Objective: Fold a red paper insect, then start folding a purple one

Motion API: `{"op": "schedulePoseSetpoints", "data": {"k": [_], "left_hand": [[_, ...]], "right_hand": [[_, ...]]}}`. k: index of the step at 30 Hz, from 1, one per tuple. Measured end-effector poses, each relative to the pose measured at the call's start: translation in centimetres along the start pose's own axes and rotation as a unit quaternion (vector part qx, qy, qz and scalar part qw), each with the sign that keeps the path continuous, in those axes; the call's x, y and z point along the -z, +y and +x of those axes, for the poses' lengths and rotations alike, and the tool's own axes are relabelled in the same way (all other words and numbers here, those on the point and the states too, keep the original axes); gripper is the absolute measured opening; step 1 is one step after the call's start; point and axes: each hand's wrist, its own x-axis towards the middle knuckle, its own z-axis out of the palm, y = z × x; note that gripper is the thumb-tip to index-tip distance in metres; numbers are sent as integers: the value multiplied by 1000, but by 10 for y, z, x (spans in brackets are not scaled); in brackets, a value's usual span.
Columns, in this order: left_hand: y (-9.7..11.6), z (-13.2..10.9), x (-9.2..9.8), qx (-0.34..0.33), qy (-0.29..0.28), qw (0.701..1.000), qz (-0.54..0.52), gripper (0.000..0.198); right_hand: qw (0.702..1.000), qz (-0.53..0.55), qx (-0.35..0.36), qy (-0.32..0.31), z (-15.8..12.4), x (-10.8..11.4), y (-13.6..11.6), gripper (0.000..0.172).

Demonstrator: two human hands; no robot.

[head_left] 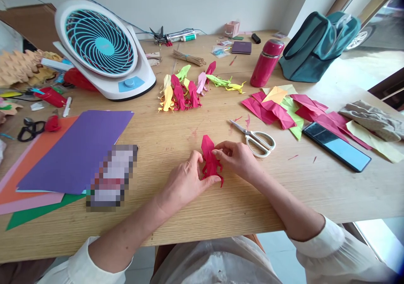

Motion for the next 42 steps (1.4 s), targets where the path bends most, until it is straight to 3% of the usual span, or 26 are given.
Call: {"op": "schedulePoseSetpoints", "data": {"k": [7, 14, 18, 21, 24, 28, 35, 42], "left_hand": [[15, -6, -7, 16, 12, 995, 100, 41], [11, -15, -12, -51, 80, 994, 51, 32], [12, -14, -11, -76, 115, 990, 41, 30], [12, -13, -7, -98, 152, 982, 46, 27], [11, -11, -4, -98, 170, 980, 43, 23], [7, -11, 0, -100, 181, 978, 26, 19], [-1, -10, 3, -160, 219, 961, 46, 23], [-2, -7, 1, -208, 266, 941, 32, 27]], "right_hand": [[1000, -27, 2, -11, 2, -5, -4, 23], [1000, -22, 9, -17, 5, 0, -4, 35], [990, 136, 1, -28, 7, -1, 4, 32], [957, 286, -15, -49, 7, -2, 6, 35], [932, 358, -21, -49, 4, -3, 3, 38], [935, 352, -9, -38, -1, -4, -1, 37], [947, 316, -15, -59, -3, -2, -2, 41], [936, 347, -14, -55, -5, -3, -2, 44]]}}
